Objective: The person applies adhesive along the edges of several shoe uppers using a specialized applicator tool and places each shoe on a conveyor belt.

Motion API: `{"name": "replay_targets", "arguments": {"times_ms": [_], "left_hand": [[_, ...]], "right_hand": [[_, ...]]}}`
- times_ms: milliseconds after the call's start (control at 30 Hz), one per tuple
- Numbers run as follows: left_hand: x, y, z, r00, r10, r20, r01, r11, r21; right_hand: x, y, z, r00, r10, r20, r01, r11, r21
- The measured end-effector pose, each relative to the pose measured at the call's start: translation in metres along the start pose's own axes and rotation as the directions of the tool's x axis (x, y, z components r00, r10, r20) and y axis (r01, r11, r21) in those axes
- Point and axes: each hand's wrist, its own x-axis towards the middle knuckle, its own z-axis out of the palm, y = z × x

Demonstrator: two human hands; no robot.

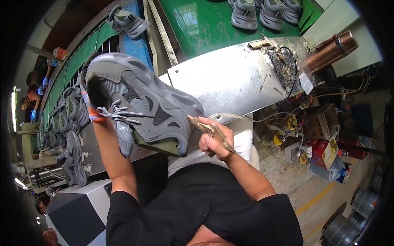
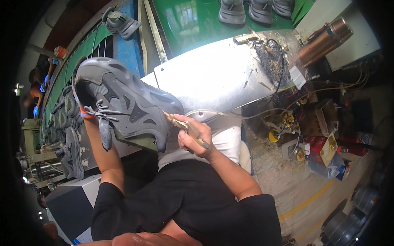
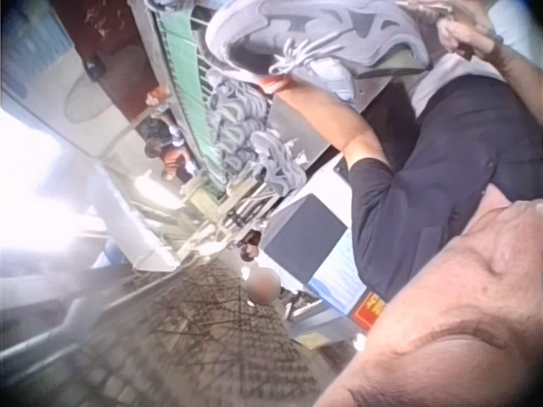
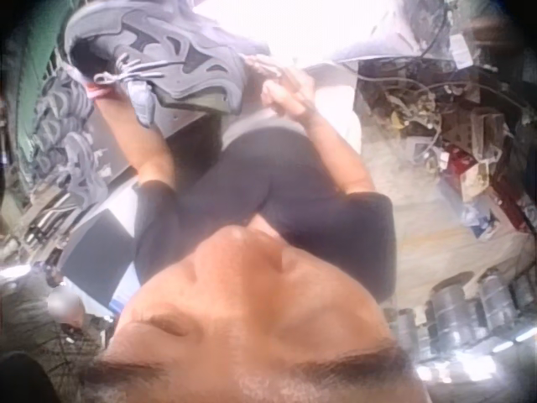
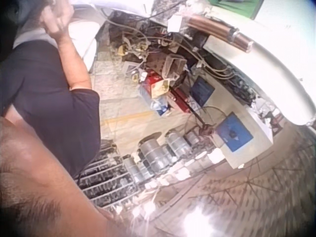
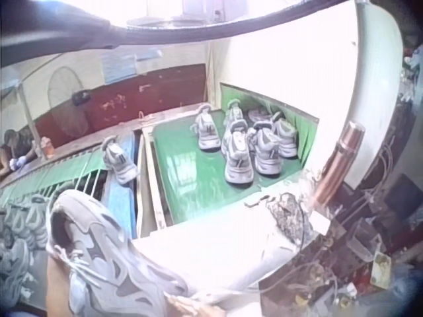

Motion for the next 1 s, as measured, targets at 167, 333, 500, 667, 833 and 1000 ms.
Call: {"name": "replay_targets", "arguments": {"times_ms": [167, 333, 500, 667, 833, 1000], "left_hand": [[-0.046, 0.017, -0.007, 0.972, -0.184, -0.148, 0.146, 0.961, -0.233], [-0.133, 0.033, -0.009, 0.966, -0.206, -0.158, 0.203, 0.979, -0.034], [-0.211, 0.047, 0.03, 0.912, -0.302, -0.276, 0.254, 0.947, -0.197], [-0.275, 0.061, 0.033, 0.838, -0.48, -0.261, 0.504, 0.863, 0.032], [-0.296, 0.069, 0.044, 0.767, -0.629, -0.123, 0.64, 0.762, 0.094], [-0.308, 0.065, 0.049, 0.803, -0.594, -0.05, 0.547, 0.701, 0.458]], "right_hand": [[0.001, 0.008, -0.003, 1.0, -0.006, -0.021, 0.006, 1.0, 0.02], [0.022, 0.011, 0.007, 1.0, 0.009, -0.006, -0.009, 1.0, -0.001], [0.04, 0.026, 0.017, 0.999, 0.023, -0.041, -0.028, 0.994, -0.105], [0.043, 0.032, 0.023, 0.998, -0.017, -0.065, -0.003, 0.957, -0.289], [0.043, 0.037, 0.025, 0.995, -0.002, -0.099, -0.026, 0.959, -0.281], [0.045, 0.035, 0.027, 0.994, -0.003, -0.114, -0.034, 0.947, -0.32]]}}
